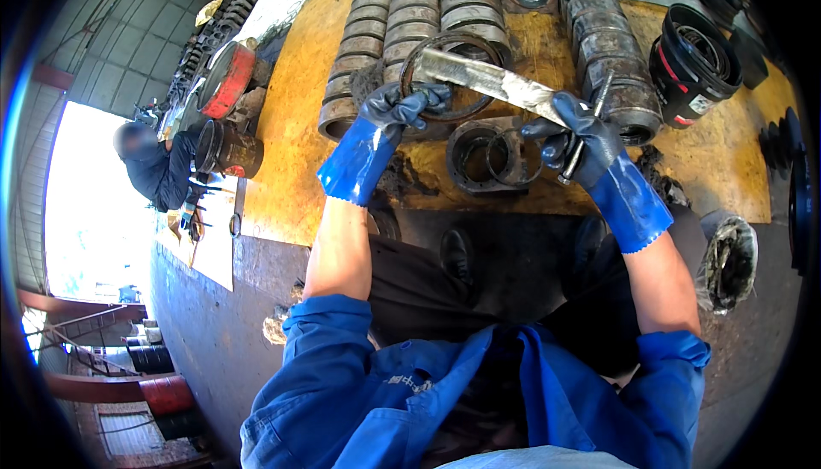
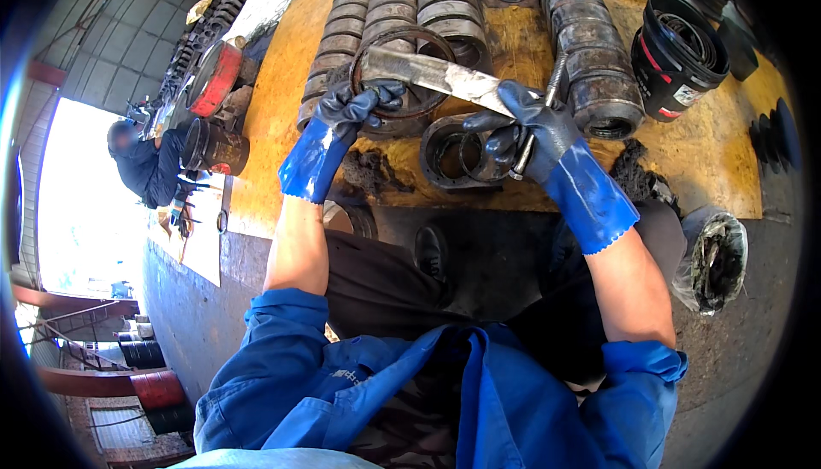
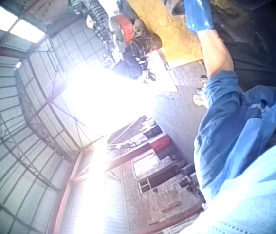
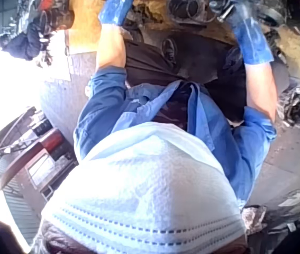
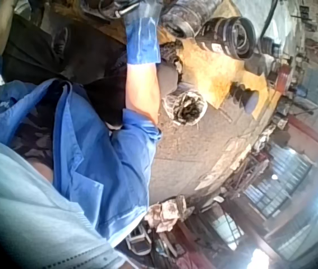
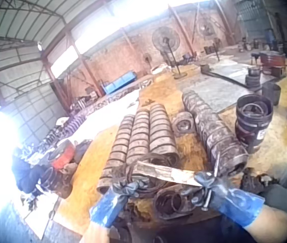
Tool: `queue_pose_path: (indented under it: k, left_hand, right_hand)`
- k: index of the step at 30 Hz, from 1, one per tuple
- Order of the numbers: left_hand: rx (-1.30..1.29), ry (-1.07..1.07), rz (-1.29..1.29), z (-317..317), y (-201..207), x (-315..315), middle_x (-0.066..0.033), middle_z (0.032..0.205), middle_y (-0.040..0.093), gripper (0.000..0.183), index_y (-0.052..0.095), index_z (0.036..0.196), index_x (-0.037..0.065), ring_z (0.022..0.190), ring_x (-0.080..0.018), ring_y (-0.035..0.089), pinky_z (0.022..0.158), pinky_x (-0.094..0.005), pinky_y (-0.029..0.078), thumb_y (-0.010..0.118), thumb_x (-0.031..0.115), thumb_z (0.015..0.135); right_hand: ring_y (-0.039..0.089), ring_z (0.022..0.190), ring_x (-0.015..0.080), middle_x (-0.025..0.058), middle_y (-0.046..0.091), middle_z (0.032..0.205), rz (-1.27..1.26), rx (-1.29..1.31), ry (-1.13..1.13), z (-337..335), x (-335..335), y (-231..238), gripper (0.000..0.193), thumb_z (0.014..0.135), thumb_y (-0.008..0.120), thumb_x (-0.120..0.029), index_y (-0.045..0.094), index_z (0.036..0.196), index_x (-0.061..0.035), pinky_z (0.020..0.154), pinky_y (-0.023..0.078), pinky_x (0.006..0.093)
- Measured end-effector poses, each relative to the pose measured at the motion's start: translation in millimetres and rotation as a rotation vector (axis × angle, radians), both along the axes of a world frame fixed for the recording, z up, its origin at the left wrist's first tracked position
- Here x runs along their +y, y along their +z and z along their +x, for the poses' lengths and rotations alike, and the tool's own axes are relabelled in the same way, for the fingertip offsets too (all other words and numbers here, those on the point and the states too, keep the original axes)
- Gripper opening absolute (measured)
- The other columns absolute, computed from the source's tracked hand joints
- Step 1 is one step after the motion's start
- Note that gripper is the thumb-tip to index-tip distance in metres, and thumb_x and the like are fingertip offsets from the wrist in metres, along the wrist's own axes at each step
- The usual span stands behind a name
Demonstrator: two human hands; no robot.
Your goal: The person scrapes grease and residue from metal rings using a scraper, hammers a part into place, and measures a metal ring with a caliper while seated on the floor.
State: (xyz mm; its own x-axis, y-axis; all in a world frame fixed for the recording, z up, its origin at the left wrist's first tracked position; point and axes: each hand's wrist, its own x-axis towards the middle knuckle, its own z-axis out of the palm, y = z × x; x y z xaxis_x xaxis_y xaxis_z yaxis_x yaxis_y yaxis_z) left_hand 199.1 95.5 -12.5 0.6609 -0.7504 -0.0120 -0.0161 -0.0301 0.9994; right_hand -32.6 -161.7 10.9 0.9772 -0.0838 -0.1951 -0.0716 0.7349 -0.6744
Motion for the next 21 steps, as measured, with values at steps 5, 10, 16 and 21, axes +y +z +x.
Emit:
queue_pose_path:
  k: [5,10,16,21]
  left_hand:
    - [-0.013,0.017,0.022,-15,14,-14,-0.0088,0.098,0.069,0.02,0.065,0.105,-0.002,0.075,-0.014,0.064,0.056,-0.0249,0.049,0.055,0.011,0.093]
    - [0.002,0.292,0.105,-11,26,-14,-0.0075,0.089,0.07,0.021,0.067,0.105,0.001,0.063,-0.0128,0.061,0.05,-0.0264,0.047,0.055,0.015,0.094]
    - [-0.217,0.248,-0.073,-11,25,-11,-0.0103,0.09,0.069,0.016,0.066,0.101,-0.004,0.069,-0.0143,0.064,0.05,-0.0254,0.05,0.057,0.004,0.09]
    - [-0.072,0.129,-0.04,1,17,-2,-0.0103,0.108,0.067,0.026,0.066,0.107,0.0,0.089,-0.0164,0.065,0.064,-0.0221,0.049,0.061,0.017,0.088]
  right_hand:
    - [0.061,0.048,0.0157,0.0157,0.069,0.082,-0.145,0.058,-0.05,-4,6,0,0.036,0.093,0.056,-0.033,0.056,0.114,-0.0035,0.041,0.048,0.0251]
    - [0.06,0.047,0.0158,0.0155,0.069,0.083,0.011,0.059,-0.187,-7,-10,10,0.034,0.092,0.058,-0.035,0.058,0.111,-0.0067,0.038,0.047,0.0251]
    - [0.059,0.049,0.0168,0.0157,0.069,0.086,0.087,0.066,-0.18,-4,-20,2,0.031,0.092,0.057,-0.034,0.057,0.112,-0.0101,0.042,0.047,0.0266]
    - [0.059,0.048,0.0179,0.016,0.07,0.086,0.094,0.071,-0.184,-3,-18,1,0.03,0.092,0.057,-0.033,0.057,0.112,-0.0106,0.041,0.047,0.0271]
